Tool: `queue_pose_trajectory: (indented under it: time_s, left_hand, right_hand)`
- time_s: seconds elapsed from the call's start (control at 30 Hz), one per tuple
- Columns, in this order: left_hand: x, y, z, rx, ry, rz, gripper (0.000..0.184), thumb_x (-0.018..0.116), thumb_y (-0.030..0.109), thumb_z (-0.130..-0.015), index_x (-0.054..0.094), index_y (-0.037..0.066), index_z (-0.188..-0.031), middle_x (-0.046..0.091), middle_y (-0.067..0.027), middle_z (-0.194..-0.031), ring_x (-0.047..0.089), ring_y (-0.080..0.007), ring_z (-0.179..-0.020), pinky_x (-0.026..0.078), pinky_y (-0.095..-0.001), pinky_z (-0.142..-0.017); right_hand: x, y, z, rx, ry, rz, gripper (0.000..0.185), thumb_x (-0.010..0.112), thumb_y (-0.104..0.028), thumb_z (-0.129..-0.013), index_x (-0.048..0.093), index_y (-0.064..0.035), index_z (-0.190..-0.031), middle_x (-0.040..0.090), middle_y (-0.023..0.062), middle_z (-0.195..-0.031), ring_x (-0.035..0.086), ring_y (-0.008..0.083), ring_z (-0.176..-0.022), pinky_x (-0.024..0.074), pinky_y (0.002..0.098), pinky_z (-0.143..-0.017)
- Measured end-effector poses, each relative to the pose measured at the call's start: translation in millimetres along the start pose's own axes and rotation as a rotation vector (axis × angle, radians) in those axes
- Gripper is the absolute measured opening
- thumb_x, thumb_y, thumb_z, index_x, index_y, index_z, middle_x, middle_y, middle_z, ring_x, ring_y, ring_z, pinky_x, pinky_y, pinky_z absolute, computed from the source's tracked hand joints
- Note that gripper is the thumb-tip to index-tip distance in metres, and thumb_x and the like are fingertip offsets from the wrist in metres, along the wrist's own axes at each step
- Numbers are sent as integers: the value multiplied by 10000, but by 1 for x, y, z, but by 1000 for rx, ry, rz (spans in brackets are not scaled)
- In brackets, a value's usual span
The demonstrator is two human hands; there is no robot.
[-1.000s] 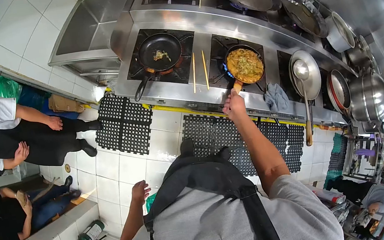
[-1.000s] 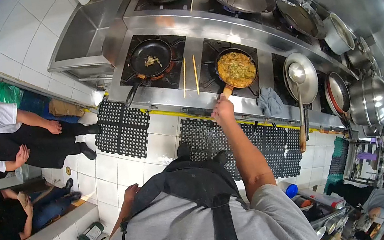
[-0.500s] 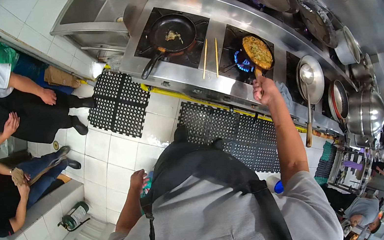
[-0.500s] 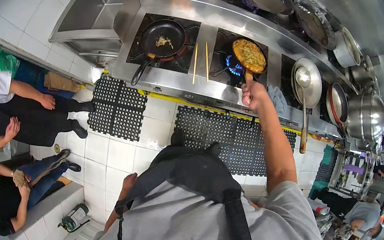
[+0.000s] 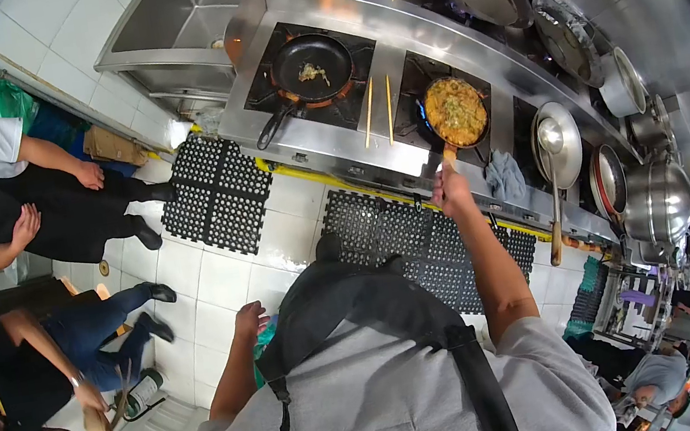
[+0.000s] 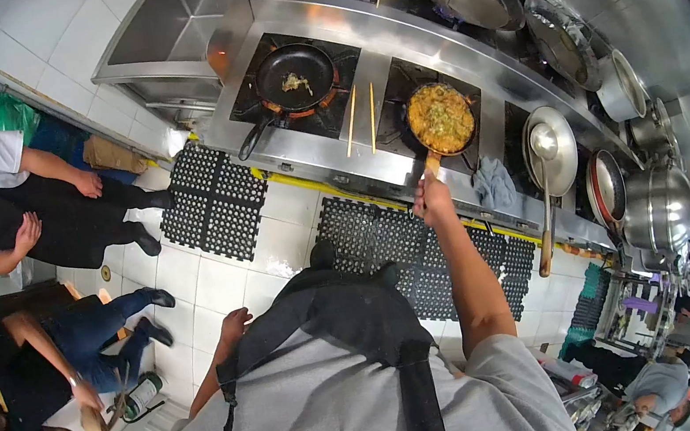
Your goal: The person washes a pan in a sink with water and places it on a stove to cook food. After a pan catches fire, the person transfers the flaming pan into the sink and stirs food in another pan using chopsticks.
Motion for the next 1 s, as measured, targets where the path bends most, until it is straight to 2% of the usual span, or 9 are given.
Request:
queue_pose_trajectory:
  time_s: [0.27,0.43,0.53,0.6,0.73,0.8,0.83,0.9,1.0]
  left_hand:
    - [-14,-22,-10,45,-19,-76,505,588,375,-904,519,75,-1304,639,-84,-1137,643,-192,-809,482,-335,-657]
    - [-5,-14,2,-23,5,162,513,598,378,-895,517,82,-1306,640,-87,-1142,647,-197,-809,485,-339,-657]
    - [-5,-10,2,-127,69,204,509,594,379,-896,520,83,-1304,643,-88,-1138,648,-197,-809,486,-337,-653]
    - [-6,-21,-13,120,17,-48,493,585,377,-902,530,84,-1295,646,-82,-1124,645,-195,-804,485,-329,-641]
    - [13,0,4,-61,-26,-162,372,586,356,-895,641,80,-1138,666,-76,-1006,644,-167,-775,506,-344,-625]
    - [28,-18,-19,3,-162,-353,348,595,358,-883,678,67,-1056,679,-88,-914,656,-171,-755,525,-358,-633]
    - [44,-2,-15,669,-208,-804,348,610,361,-863,705,48,-980,698,-128,-854,687,-226,-769,548,-376,-702]
    - [55,-5,-34,279,-198,-673,354,607,359,-860,708,44,-983,707,-145,-894,692,-265,-827,543,-387,-765]
    - [66,-47,-107,167,-104,-580,364,599,359,-855,718,36,-974,711,-157,-991,693,-296,-878,531,-388,-824]
  right_hand:
    - [-10,-5,-13,-25,-14,37,407,427,-474,-1009,479,-83,-906,417,18,-656,371,151,-480,355,342,-438]
    - [-12,2,3,6,-230,-237,527,332,-580,-989,520,-87,-983,585,81,-801,601,248,-741,505,374,-676]
    - [-55,53,-6,49,-228,-111,470,340,-494,-1013,544,-73,-969,586,92,-776,613,269,-678,506,397,-563]
    - [-129,140,-55,172,-304,322,340,492,-346,-954,618,-38,-1023,630,128,-826,623,254,-641,529,390,-573]
    - [-164,220,27,499,-66,1271,191,531,-210,-906,659,-75,-949,654,116,-757,608,213,-560,521,476,-554]
    - [-235,300,-27,135,-317,1354,209,529,-219,-908,661,-64,-955,675,113,-835,629,238,-719,516,446,-667]
    - [-260,340,-55,-75,-460,1359,219,528,-224,-909,663,-59,-959,686,112,-874,640,250,-798,514,431,-724]
    - [-264,380,-62,-443,-723,1210,238,526,-234,-911,665,-48,-965,707,109,-951,662,275,-957,510,400,-837]
    - [-231,293,-38,-160,-367,1260,232,532,-250,-923,647,-55,-977,676,88,-904,651,242,-871,515,394,-759]
Point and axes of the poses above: each hand's wrist, its own z-axis away from the middle knuckle, its own x-axis out of the palm, y = z × x, the point moved 7 cm from there along -z, towards the middle knuckle
